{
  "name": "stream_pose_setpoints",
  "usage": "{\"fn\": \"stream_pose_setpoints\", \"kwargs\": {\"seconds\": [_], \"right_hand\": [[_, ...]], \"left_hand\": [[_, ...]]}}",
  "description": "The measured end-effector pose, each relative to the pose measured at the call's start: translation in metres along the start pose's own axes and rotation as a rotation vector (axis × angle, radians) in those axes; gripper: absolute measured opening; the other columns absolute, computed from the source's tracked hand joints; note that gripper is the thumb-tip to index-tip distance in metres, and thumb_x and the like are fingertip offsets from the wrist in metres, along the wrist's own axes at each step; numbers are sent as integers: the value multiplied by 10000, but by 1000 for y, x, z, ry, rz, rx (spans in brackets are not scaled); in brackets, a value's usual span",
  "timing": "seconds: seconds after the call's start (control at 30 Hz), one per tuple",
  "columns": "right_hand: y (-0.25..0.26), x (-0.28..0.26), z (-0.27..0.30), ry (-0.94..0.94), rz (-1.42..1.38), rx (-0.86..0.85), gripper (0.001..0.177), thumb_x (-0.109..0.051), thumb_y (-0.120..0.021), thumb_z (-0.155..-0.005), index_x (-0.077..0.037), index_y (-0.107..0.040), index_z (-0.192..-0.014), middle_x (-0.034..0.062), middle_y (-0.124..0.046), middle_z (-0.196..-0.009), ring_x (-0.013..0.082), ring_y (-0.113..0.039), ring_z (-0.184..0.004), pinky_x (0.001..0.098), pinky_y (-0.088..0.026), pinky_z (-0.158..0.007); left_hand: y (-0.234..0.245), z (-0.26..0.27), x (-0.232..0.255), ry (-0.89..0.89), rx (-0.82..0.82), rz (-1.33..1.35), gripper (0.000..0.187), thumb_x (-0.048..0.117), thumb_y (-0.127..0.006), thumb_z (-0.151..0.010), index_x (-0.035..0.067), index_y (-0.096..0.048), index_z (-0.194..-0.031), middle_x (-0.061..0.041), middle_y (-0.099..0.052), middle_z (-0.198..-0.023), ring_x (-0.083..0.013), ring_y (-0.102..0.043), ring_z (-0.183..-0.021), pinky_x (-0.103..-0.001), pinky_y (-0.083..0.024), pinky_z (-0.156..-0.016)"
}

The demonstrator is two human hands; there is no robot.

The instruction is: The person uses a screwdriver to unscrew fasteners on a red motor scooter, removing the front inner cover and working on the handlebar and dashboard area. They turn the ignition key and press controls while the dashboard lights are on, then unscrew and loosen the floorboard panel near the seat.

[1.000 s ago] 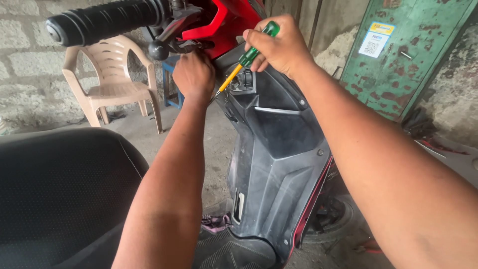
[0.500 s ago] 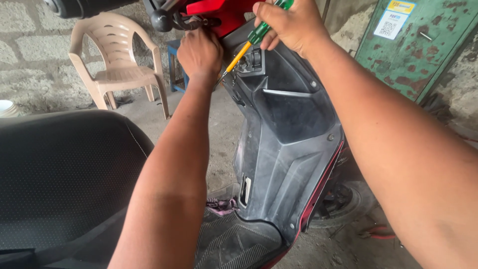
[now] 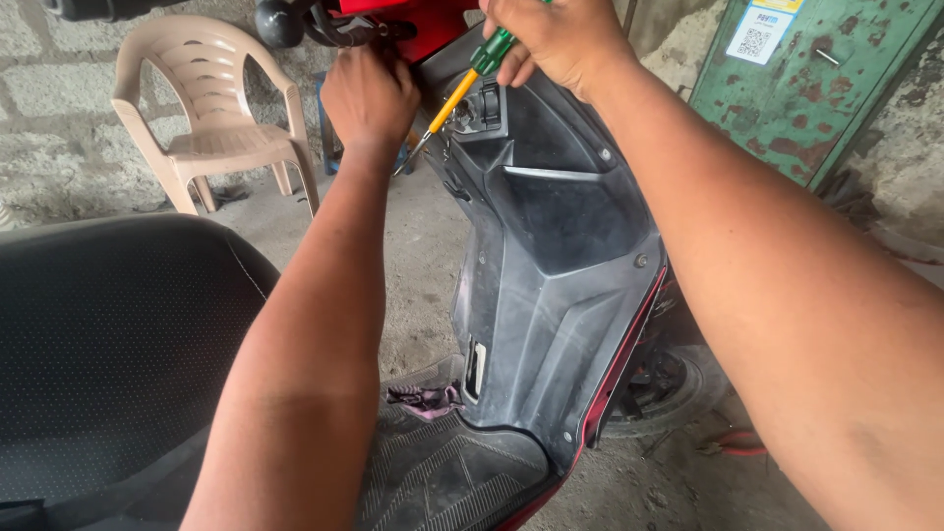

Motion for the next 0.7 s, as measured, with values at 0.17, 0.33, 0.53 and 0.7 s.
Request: {"fn": "stream_pose_setpoints", "kwargs": {"seconds": [0.17,0.33,0.53,0.7], "right_hand": [[0,14,-4,-72,-16,-1,292,-326,-645,-1055,-37,-682,-1027,70,-731,-924,134,-743,-651,242,-616,-552],[0,22,-6,-83,14,-15,361,-379,-641,-1046,-26,-687,-984,90,-732,-876,133,-751,-661,240,-622,-576],[1,38,-11,-72,14,-36,318,-350,-633,-1044,-38,-692,-1018,74,-726,-898,134,-759,-674,247,-620,-596],[1,65,-20,-43,-55,-111,285,-302,-587,-1087,-33,-677,-1070,73,-727,-932,143,-754,-728,259,-627,-631]], "left_hand": [[-11,-3,-2,27,-67,-56,219,283,-665,-877,73,-720,-906,-198,-693,-878,-388,-698,-809,-499,-552,-698],[-24,-1,-5,115,43,19,283,275,-590,-957,18,-693,-901,-220,-700,-893,-434,-697,-759,-543,-544,-667],[-40,0,-22,355,-5,-43,345,347,-516,-993,73,-670,-848,-224,-715,-897,-436,-707,-811,-546,-562,-729],[-24,7,-10,242,36,28,305,333,-503,-1015,39,-582,-1028,-211,-719,-941,-443,-699,-823,-557,-542,-723]]}}
Point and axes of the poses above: each hand's wrist, its own z-axis away from the middle knuckle, its own y-axis out of the back of the hand, x = y × z, the point moved 8 cm from there along -z, towards the middle knuckle
